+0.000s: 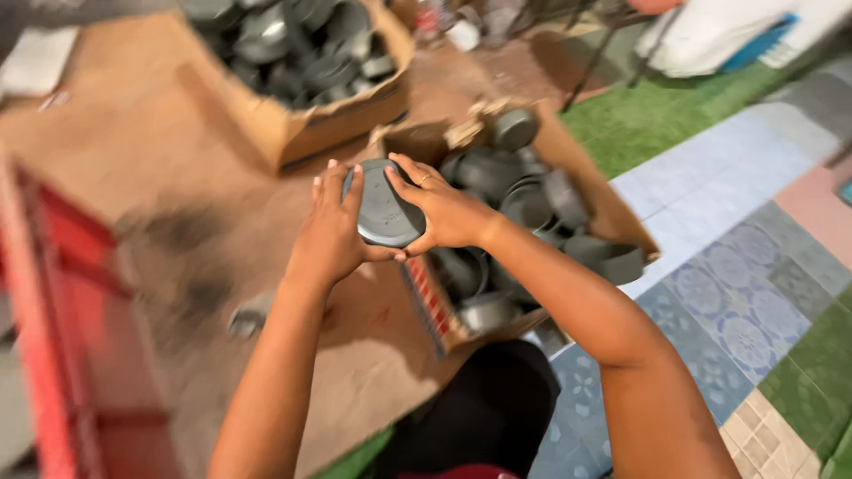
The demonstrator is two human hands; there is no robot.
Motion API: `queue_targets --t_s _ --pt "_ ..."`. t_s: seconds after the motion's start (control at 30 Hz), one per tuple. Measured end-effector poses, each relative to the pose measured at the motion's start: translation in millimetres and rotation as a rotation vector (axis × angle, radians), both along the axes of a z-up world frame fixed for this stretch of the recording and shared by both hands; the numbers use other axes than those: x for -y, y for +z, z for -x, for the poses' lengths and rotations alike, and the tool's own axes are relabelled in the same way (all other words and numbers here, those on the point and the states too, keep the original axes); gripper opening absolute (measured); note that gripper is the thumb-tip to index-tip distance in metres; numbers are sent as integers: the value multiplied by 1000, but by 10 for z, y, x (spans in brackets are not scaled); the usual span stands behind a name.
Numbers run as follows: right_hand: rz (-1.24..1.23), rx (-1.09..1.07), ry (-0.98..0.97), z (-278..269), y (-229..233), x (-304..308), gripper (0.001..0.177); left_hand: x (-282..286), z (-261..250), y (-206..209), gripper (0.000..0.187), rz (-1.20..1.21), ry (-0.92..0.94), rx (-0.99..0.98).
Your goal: The person wipes grey circular caps with a cloth and places them into cardboard boxes and a red crate.
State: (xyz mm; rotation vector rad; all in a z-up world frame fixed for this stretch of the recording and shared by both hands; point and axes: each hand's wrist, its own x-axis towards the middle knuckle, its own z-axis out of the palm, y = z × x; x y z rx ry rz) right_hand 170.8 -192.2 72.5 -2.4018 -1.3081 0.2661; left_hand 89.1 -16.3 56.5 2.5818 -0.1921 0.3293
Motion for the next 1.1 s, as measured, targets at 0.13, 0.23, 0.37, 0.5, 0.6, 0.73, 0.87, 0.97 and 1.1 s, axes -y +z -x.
queue_targets --t_s 0.13,0.23,0.37,0.5,0.6,0.73,0.87,0.97,1.1 --pt "45 -16 127 541 -289 -493 110 -334 794 -286 118 78 139 -17" --pt "41 10 238 961 -691 -788 112 -542 1324 -777 120 124 197 10" --pt "-22 -56 353 1312 -1545 -1014 112 -645 1865 -1395 121 83 267 -68" --pt "21 -84 371 1641 -2145 -1187 110 -766 2172 -1938 120 11 354 -337" --pt "56 -102 365 1758 -2309 -1301 112 -824 2268 -2105 117 10 372 -378" --pt "41 -51 388 1680 -2361 -1359 113 -906 2265 -2052 117 0 364 -401" --pt "-90 -267 538 1415 -2355 -1310 114 -918 2301 -2055 116 16 337 -348" --pt "-197 -436 541 1098 -2413 -1340 86 -952 2298 -2062 115 52 322 -335" --pt "-216 -394 497 917 -2566 -1418 39 -950 2289 -2086 113 103 318 -331"
